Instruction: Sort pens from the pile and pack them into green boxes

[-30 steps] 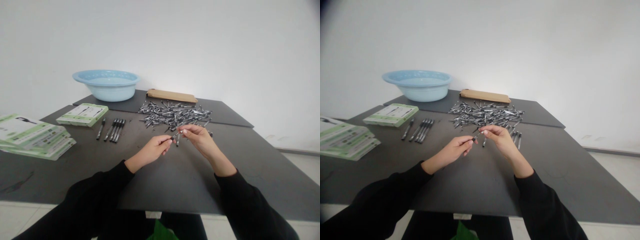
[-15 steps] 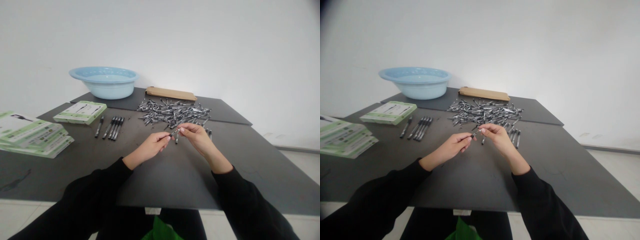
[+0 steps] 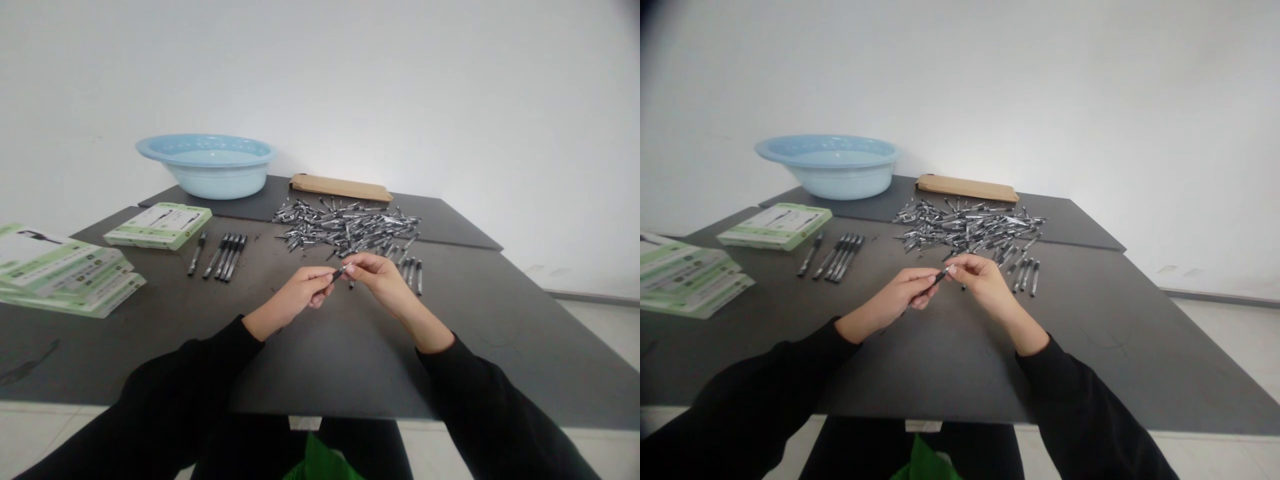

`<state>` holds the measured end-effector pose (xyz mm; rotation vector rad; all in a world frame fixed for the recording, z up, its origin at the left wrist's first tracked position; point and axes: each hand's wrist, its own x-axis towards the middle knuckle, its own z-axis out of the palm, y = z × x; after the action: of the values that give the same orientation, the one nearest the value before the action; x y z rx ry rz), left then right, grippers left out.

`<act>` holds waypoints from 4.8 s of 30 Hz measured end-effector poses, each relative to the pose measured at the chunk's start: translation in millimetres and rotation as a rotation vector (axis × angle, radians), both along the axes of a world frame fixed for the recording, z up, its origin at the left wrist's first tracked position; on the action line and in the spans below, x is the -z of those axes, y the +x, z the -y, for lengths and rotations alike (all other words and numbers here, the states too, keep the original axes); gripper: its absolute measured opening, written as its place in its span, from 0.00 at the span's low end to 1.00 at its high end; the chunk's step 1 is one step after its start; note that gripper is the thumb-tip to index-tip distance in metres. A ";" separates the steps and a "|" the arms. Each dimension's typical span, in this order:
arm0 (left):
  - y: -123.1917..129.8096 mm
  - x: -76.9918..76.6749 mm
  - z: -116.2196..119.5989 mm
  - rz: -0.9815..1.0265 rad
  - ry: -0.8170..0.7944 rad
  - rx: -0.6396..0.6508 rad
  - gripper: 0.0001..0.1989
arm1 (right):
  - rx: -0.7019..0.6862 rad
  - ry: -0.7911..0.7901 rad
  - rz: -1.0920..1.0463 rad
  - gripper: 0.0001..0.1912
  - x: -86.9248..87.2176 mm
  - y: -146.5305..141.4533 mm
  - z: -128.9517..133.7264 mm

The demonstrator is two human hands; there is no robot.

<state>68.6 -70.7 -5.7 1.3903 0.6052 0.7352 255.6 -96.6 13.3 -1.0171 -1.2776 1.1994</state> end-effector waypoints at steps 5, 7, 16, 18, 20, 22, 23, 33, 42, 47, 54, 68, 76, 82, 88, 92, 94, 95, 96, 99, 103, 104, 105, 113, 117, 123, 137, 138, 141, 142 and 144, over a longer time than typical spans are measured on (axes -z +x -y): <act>1.3 2.1 0.1 0.081 -0.067 0.026 0.15 | -0.015 -0.088 -0.153 0.15 6.5 -2.4 -0.6; 1.5 2.1 0.4 0.070 -0.039 0.019 0.16 | -0.026 -0.123 -0.178 0.15 4.9 -3.2 0.3; 0.3 -6.9 5.0 0.059 -0.383 0.127 0.20 | 0.125 0.025 -0.077 0.13 5.7 -8.5 3.1; -2.3 -8.1 3.5 0.053 -0.512 0.263 0.23 | 0.161 0.036 -0.105 0.13 4.6 -6.5 2.4; -4.8 -8.1 1.7 0.056 -0.558 0.309 0.22 | 0.174 0.046 -0.125 0.13 2.5 -2.8 1.4; -6.2 -7.8 0.4 0.076 -0.541 0.252 0.17 | 0.174 0.046 -0.136 0.13 1.0 0.7 0.1; -6.6 -7.8 0.0 0.091 -0.527 0.207 0.15 | 0.175 0.042 -0.137 0.13 0.9 1.9 -0.4; -6.1 -13.3 -2.7 0.240 -0.665 0.037 0.08 | 0.208 0.001 -0.102 0.18 8.3 -0.9 -3.4; -3.8 -14.5 -0.5 0.174 -0.705 0.082 0.11 | 0.200 0.002 -0.094 0.18 6.0 -2.0 -2.7; -3.7 -12.4 -1.1 0.168 -0.548 -0.069 0.06 | 0.163 -0.013 -0.105 0.17 7.1 -1.9 -2.3; -4.6 -8.6 -3.7 0.109 -0.682 0.039 0.14 | 0.145 -0.008 -0.091 0.16 7.8 -1.6 -2.4; -1.5 -3.1 -2.5 0.074 -0.328 -0.135 0.18 | 0.214 0.054 -0.045 0.14 7.2 -3.5 -1.7; -1.5 -2.3 -2.1 0.060 -0.314 -0.155 0.17 | 0.229 0.011 -0.043 0.17 6.2 -5.5 -1.4; -1.7 -3.4 -0.9 0.080 -0.229 -0.102 0.19 | 0.239 0.030 -0.013 0.18 5.1 -6.1 -1.0; -2.0 -8.0 -0.6 -0.102 0.081 -0.251 0.17 | 0.289 0.051 -0.032 0.16 4.4 -9.2 1.2; -1.4 -7.9 -0.6 -0.183 0.175 -0.269 0.16 | 0.286 0.030 -0.042 0.18 6.6 -10.3 1.5; -0.8 -8.4 -1.1 -0.177 0.148 -0.249 0.16 | 0.273 0.008 -0.041 0.18 7.4 -9.1 0.5; -0.9 -9.4 -1.9 -0.171 0.125 -0.240 0.16 | 0.258 -0.005 -0.034 0.19 7.7 -8.0 -0.3; -1.7 -10.9 -3.3 -0.161 0.100 -0.243 0.16 | 0.239 -0.017 -0.026 0.20 7.9 -6.6 -1.3; -9.6 -17.6 -11.5 -0.114 0.033 -0.351 0.16 | 0.228 -0.008 0.022 0.22 9.1 -1.3 -5.6; -30.0 -25.8 -30.0 0.008 0.015 -0.614 0.12 | 0.307 0.071 0.184 0.23 14.0 7.6 -15.8; -35.1 -26.7 -34.7 0.035 0.016 -0.663 0.11 | 0.319 0.093 0.226 0.22 16.1 10.2 -19.5; -39.5 -27.2 -39.0 0.058 0.017 -0.702 0.10 | 0.331 0.120 0.269 0.20 18.6 13.0 -23.5; -43.8 -19.1 -51.8 0.128 -0.039 -0.672 0.06 | 0.373 0.345 0.884 0.15 30.6 22.5 -66.6; -39.8 -18.2 -48.1 0.084 0.025 -0.619 0.09 | 0.334 0.260 1.205 0.15 23.5 9.9 -94.0; -39.3 -19.1 -45.0 0.052 0.020 -0.620 0.10 | 0.338 0.116 1.456 0.15 19.4 -9.2 -125.6; -37.0 -16.1 -44.9 0.042 0.009 -0.587 0.09 | 0.257 0.117 1.553 0.13 10.7 -16.6 -107.5; -36.3 -15.5 -44.8 0.029 0.013 -0.583 0.09 | 0.255 0.110 1.560 0.13 6.9 -14.7 -102.0; -32.9 -13.0 -44.3 -0.019 0.031 -0.555 0.10 | 0.253 0.072 1.558 0.12 -1.5 -7.3 -85.1; -31.5 -12.0 -43.9 -0.035 0.033 -0.543 0.10 | 0.253 0.059 1.538 0.12 -2.6 -4.4 -79.8; -28.5 -9.5 -42.5 -0.073 0.025 -0.518 0.09 | 0.250 0.032 1.473 0.11 -1.7 1.9 -70.2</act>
<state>40.1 -28.2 3.8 1.2973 1.0368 1.1061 257.5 -26.5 15.1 -2.0830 -2.0948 0.0447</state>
